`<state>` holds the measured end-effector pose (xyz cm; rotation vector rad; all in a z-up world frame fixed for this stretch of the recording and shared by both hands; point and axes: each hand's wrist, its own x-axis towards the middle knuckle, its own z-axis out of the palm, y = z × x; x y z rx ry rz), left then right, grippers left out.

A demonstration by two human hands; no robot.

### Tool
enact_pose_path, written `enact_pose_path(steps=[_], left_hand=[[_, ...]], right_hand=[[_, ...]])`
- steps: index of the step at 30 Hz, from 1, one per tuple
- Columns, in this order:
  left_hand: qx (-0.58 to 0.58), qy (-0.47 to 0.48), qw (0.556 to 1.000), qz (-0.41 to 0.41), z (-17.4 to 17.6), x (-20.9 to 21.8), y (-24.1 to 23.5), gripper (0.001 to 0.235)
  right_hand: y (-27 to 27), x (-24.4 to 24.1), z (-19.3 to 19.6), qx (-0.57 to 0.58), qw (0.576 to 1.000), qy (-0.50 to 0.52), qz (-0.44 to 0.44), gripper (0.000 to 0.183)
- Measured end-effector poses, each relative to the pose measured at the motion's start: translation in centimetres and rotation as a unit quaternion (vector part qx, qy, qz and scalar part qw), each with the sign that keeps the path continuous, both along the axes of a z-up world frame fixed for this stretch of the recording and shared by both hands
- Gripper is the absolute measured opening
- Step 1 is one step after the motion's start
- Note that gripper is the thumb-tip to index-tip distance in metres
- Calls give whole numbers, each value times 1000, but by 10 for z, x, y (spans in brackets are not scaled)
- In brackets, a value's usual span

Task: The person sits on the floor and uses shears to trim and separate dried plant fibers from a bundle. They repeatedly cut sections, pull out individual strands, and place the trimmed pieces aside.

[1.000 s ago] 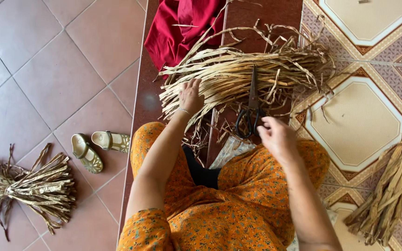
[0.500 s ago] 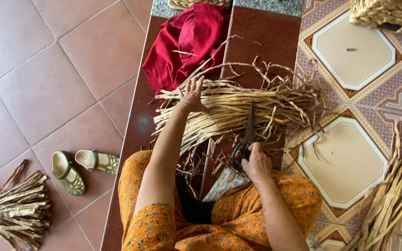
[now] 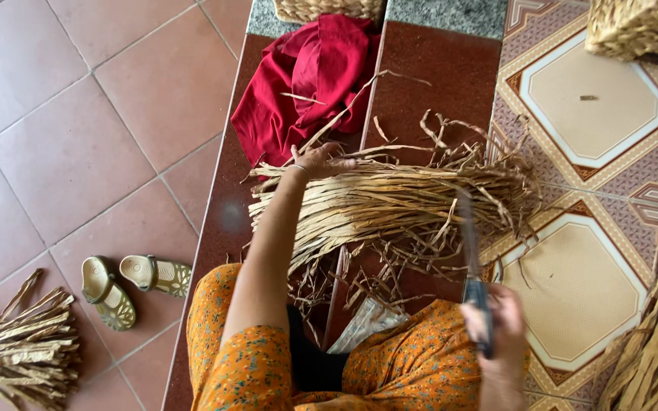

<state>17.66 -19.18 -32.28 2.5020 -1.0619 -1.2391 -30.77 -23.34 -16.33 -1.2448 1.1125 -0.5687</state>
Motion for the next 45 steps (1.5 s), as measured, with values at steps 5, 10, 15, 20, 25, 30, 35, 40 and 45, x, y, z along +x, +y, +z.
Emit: enact_pose_path(steps=[5,10,15,20,25,30,35,40,45], left_hand=[[49,39,991,-117,-8,11,17,119],[-31,-8,989,-144,-21,7,23,100],[-130,2,982,-136,16,4,26,65],[-171,58,979,-91,89,-17,32,41],[-106,71,987,-93,103,-41,36,42],[-215,-102,966,-100,66,-79,57,31],[-134,-613,671,-396,46,-151,74,46],[-206,-269,917,-210,72,-205,85,52],[-121,-152,962,-190,117,-248,98,65]], right_hand=[[-42,-43,2,-49,990,-23,-131,35],[-74,-68,-36,-177,974,110,-92,41],[-87,-104,-84,-205,919,332,-50,49],[-93,-134,-127,-260,852,454,21,65],[-96,-138,-128,-202,875,435,59,83],[-85,-111,-62,-338,778,528,40,54],[-27,-18,-9,-82,987,91,101,39],[52,79,-33,198,965,-77,151,68],[57,103,-55,273,909,-307,64,44]])
